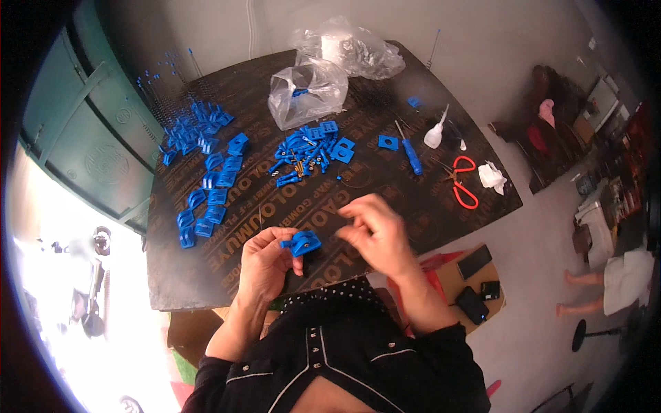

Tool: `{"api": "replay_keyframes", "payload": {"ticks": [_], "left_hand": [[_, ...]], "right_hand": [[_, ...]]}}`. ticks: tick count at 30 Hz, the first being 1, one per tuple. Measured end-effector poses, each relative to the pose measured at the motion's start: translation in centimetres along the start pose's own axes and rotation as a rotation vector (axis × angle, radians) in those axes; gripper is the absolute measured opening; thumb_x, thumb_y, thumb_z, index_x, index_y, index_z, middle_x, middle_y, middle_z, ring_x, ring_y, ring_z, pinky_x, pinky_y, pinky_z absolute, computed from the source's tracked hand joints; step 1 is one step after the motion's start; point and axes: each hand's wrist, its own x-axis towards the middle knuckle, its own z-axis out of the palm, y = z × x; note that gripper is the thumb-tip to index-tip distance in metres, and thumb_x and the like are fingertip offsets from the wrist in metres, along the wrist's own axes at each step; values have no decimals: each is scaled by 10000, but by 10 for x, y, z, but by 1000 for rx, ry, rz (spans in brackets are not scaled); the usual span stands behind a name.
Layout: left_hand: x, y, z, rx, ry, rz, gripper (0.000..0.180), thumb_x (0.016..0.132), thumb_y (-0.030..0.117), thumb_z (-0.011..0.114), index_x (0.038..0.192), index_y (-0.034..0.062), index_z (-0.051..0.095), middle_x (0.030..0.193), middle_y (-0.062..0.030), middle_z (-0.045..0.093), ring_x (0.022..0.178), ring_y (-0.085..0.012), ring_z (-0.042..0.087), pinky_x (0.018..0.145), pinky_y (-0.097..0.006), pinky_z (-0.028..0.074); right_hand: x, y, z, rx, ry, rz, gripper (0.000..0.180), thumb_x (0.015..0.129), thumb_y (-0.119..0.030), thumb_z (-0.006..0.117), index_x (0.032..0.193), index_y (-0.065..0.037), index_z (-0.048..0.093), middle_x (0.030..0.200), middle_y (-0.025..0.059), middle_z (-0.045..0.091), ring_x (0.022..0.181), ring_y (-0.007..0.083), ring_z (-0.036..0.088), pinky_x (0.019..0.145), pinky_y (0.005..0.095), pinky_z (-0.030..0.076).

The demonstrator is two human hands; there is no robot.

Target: The person assembles plastic mechanisms by inserting small metal pins into plastic components and pressing the plastic pieces together by hand.

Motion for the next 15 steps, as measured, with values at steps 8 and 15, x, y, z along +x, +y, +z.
{"api": "replay_keyframes", "payload": {"ticks": [8,15], "left_hand": [[-2,-1,5,-12,2,38,140,895,53,591,958,-66,628,865,-166,666,575,-227,627,482,-322,545],[-7,-4,0,-3,10,76,136,898,50,600,960,-67,628,906,-173,669,587,-231,634,483,-328,553]], "right_hand": [[49,70,-135,-665,390,157,216,816,-106,690,989,12,635,925,151,616,797,301,615,728,383,494],[103,117,-168,-793,243,258,380,789,-168,710,1097,35,621,1084,209,621,1021,328,618,868,393,488]]}}
